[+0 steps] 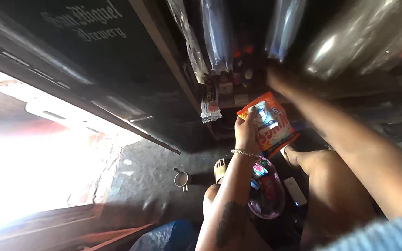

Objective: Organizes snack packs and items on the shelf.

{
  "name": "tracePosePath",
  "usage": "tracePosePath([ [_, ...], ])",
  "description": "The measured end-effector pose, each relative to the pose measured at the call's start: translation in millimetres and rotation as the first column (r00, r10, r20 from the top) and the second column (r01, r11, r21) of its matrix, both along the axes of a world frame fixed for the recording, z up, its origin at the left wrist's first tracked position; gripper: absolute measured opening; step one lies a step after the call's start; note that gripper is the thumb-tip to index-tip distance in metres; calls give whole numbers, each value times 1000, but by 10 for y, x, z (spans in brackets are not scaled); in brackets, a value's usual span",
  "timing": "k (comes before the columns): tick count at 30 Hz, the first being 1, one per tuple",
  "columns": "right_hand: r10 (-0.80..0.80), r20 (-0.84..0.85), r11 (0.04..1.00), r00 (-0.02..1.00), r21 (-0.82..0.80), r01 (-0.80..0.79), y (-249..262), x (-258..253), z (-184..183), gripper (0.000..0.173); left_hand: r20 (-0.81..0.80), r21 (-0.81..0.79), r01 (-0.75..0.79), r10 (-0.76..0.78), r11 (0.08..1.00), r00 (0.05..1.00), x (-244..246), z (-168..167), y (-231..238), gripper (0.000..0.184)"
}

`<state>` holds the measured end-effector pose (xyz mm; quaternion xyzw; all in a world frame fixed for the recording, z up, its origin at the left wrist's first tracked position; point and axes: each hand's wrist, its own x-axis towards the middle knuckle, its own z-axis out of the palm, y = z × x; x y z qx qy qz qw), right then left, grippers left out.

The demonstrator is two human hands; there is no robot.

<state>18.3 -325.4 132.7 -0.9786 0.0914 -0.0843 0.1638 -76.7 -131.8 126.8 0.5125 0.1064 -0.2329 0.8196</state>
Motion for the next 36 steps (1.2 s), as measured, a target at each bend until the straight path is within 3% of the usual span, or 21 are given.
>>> tracePosePath([
  [2, 58, -44, 998, 997, -26, -59, 23, -36, -24, 35, -3, 2, 3, -3, 1000, 1000, -9, 23, -13, 27],
  [7, 84, -11, 991, 996, 105, -83, -108, 10, -67, 40, -6, 6, 21, -21, 1000, 1000, -8, 11, -30, 28],
  [13, 90, 58, 991, 994, 91, -95, -161, 15, -168, 60, 33, 16, 24, -25, 1000, 999, -1, -20, -42, 27],
  [22, 23, 123, 997, 992, 71, -32, -127, -60, -449, 53, 60, 54, 49, -52, 997, 997, -30, 1, -35, 26],
  [25, 36, 214, 979, 976, 188, -78, -142, -179, -442, 52, 50, 67, 54, -57, 996, 997, -33, 11, -14, 26],
  [29, -56, 268, 982, 962, 188, 5, -234, -324, -236, 55, 54, 56, 55, -58, 997, 997, -23, 3, -1, 27],
  [32, -175, 156, 970, 972, 197, 143, -342, -352, -294, 59, 60, 72, 44, -48, 996, 997, -39, -5, 4, 27],
  [36, -208, 70, 951, 976, 245, 186, -471, -379, -435, 55, 89, 68, 51, -57, 996, 994, -62, -75, 13, 27],
])
